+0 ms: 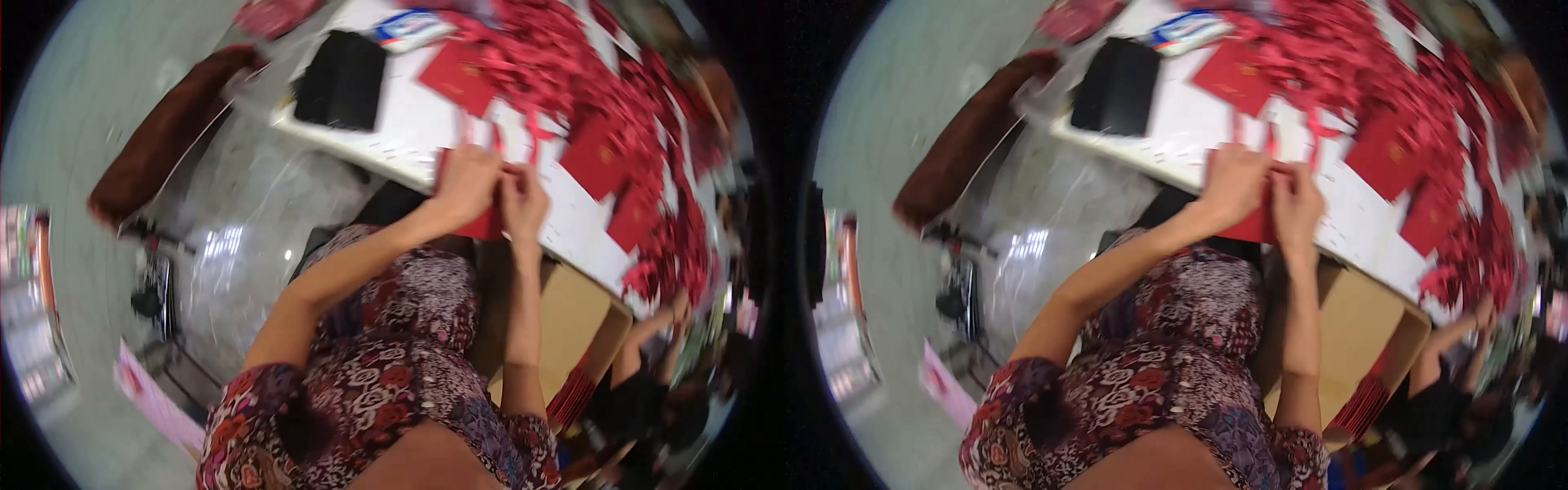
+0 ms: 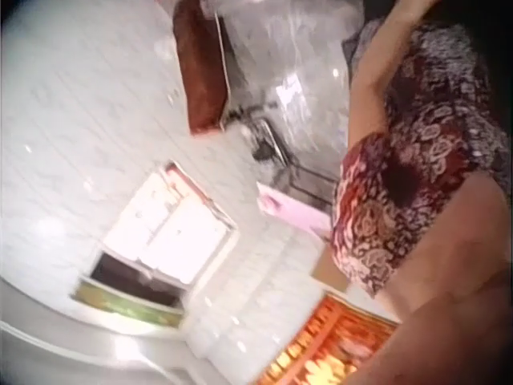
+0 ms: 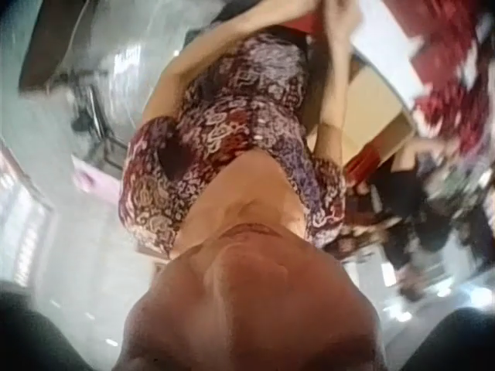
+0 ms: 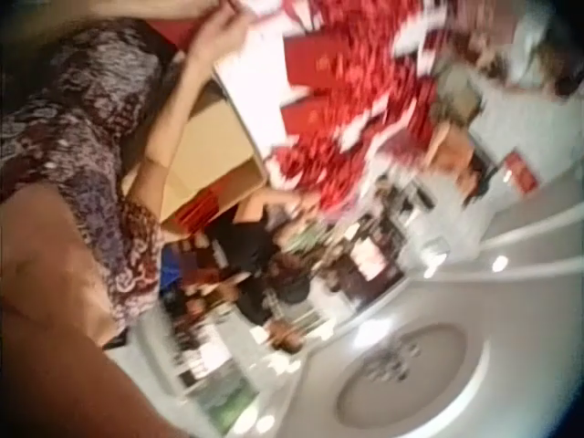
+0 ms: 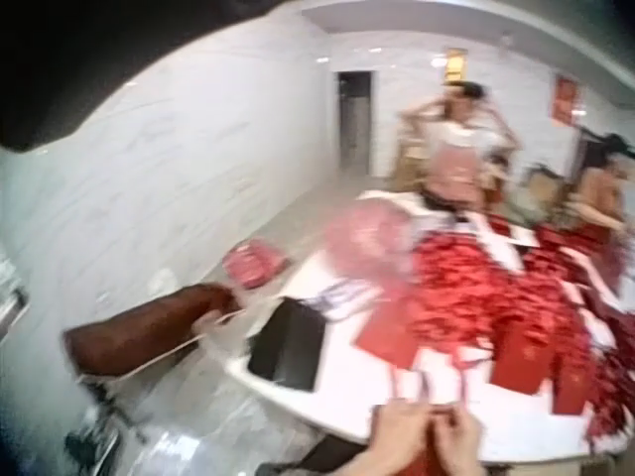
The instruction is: Tying red ribbons onto small red gift bags.
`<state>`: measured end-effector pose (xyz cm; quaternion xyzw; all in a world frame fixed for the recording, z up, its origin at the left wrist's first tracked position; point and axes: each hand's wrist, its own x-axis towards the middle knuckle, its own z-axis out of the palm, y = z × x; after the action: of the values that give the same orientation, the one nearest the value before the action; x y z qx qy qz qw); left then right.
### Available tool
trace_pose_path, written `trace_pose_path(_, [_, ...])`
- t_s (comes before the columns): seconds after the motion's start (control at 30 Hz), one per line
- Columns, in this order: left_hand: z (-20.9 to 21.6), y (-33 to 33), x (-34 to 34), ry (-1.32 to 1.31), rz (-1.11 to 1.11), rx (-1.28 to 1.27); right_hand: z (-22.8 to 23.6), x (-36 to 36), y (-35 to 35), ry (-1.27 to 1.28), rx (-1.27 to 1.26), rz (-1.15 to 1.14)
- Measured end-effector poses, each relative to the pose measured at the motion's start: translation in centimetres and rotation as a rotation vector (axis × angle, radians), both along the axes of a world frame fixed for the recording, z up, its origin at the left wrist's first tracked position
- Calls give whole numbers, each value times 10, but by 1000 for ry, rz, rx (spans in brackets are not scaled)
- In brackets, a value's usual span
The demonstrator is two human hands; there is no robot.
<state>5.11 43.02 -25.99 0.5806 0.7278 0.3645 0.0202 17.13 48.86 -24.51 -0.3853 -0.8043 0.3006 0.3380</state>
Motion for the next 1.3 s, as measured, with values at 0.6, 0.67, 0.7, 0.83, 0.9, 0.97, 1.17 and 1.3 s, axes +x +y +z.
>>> trace_pose_path(0.6, [6, -6, 16, -48, 217, 229, 32, 13, 73, -308, -272, 525])
trace_pose_path(0.67, [10, 0, 17, -47, 212, 270, 37, 16, 92, -343, -216, 522])
trace_pose_path(0.7, [12, 0, 15, -21, 141, 274, 43, 19, 101, -413, -343, 565])
trace_pose_path(0.83, [7, 3, 4, 45, 27, 270, 42, 10, 106, -451, -557, 647])
trace_pose_path(0.9, [8, 2, 0, 35, -42, 275, 39, 12, 110, -447, -583, 624])
trace_pose_path(0.97, [13, -1, -4, 55, -49, 412, 38, 12, 112, -464, -577, 550])
trace_pose_path(1.17, [13, 10, -14, 103, -62, 365, 9, 9, 105, -77, -772, 427])
trace_pose_path(1.3, [17, 15, -5, 73, -113, 273, 0, -11, 106, 157, -665, 104])
